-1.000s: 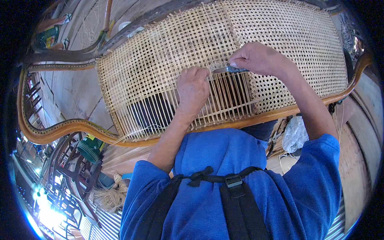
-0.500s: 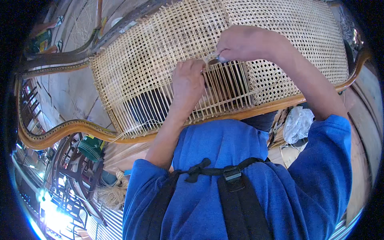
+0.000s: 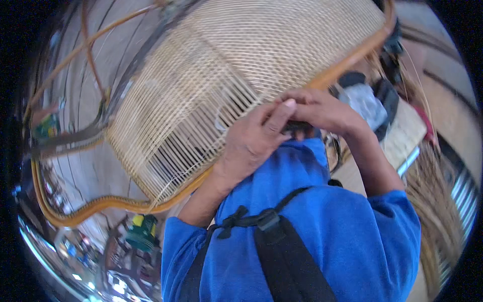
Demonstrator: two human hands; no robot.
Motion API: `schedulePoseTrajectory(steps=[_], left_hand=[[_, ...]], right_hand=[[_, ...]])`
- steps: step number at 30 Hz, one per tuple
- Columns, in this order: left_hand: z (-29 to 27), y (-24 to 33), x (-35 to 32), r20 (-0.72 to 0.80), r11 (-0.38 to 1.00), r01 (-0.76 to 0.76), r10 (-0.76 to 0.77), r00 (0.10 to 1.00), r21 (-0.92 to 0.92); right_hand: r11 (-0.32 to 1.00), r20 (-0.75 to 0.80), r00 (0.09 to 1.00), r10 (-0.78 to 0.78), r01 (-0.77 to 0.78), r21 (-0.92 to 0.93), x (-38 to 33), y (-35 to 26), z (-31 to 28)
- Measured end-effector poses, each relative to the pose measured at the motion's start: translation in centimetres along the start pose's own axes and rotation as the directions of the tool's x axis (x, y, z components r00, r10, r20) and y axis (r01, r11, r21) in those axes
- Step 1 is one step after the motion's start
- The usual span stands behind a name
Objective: Repairing the wicker seat of a wooden chair using tools like a hammer and chisel.
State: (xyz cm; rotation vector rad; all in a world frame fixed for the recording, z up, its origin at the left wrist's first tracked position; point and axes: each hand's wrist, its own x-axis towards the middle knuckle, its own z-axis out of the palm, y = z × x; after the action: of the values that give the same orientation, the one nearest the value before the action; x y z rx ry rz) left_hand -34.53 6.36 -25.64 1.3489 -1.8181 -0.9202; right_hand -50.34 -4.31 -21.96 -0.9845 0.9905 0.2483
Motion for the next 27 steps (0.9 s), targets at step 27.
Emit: schedulePoseTrajectory(steps=[27], left_hand=[[-7.6,-5.8,-5.4,-0.516,0.604,0.103,-0.746,0.421,-0.79]], right_hand=[[0.93,-0.638,0.702,-0.317,0.362,-0.064,-2.7,5.4,-2.4]])
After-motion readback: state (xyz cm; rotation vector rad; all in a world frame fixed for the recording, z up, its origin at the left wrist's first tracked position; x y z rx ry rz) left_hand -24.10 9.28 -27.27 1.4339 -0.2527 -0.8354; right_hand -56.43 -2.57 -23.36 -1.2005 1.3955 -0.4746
